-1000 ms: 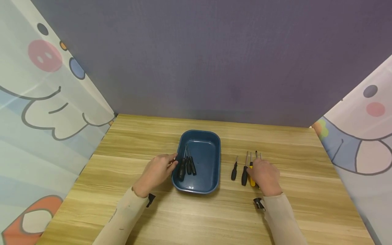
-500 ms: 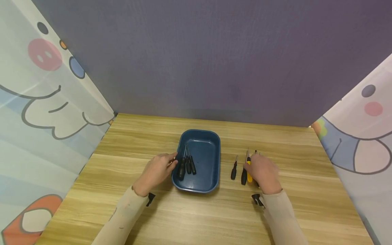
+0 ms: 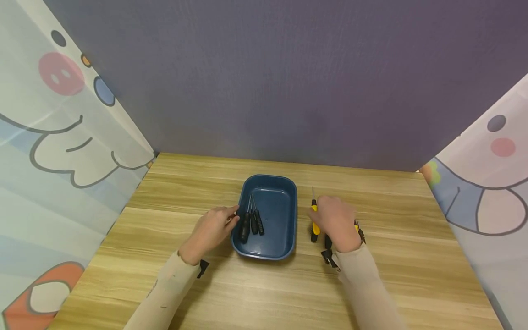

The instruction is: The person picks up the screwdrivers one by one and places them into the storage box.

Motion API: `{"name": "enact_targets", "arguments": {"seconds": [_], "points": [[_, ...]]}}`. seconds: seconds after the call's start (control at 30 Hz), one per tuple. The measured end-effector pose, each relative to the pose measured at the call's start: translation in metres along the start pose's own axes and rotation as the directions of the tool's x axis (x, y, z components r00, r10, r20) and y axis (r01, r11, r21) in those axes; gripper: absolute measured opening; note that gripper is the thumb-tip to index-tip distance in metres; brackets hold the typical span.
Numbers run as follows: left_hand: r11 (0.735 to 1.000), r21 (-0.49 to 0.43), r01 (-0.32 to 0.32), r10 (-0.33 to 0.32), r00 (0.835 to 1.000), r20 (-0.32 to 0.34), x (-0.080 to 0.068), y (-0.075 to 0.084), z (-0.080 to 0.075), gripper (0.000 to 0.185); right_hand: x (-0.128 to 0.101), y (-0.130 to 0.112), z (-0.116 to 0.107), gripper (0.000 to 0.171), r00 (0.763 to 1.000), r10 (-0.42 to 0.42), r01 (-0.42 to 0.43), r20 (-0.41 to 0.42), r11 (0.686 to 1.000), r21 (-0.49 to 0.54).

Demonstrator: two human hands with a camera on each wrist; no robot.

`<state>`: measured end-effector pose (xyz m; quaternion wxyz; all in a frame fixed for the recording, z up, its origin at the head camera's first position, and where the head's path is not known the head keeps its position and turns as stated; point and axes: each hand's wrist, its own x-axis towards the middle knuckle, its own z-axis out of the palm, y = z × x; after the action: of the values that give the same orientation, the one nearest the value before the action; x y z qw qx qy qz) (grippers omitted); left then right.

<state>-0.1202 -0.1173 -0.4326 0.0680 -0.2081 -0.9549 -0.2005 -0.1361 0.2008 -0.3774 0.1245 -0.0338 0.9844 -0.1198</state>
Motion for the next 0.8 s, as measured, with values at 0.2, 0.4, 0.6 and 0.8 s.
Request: {"name": "enact_targets", "arguments": {"seconds": [0.2, 0.4, 0.6, 0.8], "points": [[1.000, 0.004, 0.001, -0.001, 1.000, 0.000, 0.000, -0.001, 0.001, 0.032, 0.009, -0.028, -0.002, 0.052, 0.998, -0.051, 0.050, -0.029, 0.999, -0.016], [1.000, 0.006, 0.002, -0.002, 1.000, -0.001, -0.001, -0.001, 0.002, 0.032, 0.020, -0.058, 0.000, 0.052, 0.992, -0.117, 0.116, -0.045, 0.993, -0.021], [1.000, 0.003, 0.004, -0.004, 1.000, 0.002, -0.001, -0.001, 0.002, 0.032, 0.031, -0.082, 0.008, 0.048, 0.986, -0.162, 0.161, -0.037, 0.987, -0.025], [1.000, -0.001, 0.006, -0.006, 1.000, 0.002, 0.000, -0.001, 0.001, 0.032, 0.042, -0.100, 0.023, 0.043, 0.983, -0.185, 0.185, 0.019, 0.983, -0.011]]}}
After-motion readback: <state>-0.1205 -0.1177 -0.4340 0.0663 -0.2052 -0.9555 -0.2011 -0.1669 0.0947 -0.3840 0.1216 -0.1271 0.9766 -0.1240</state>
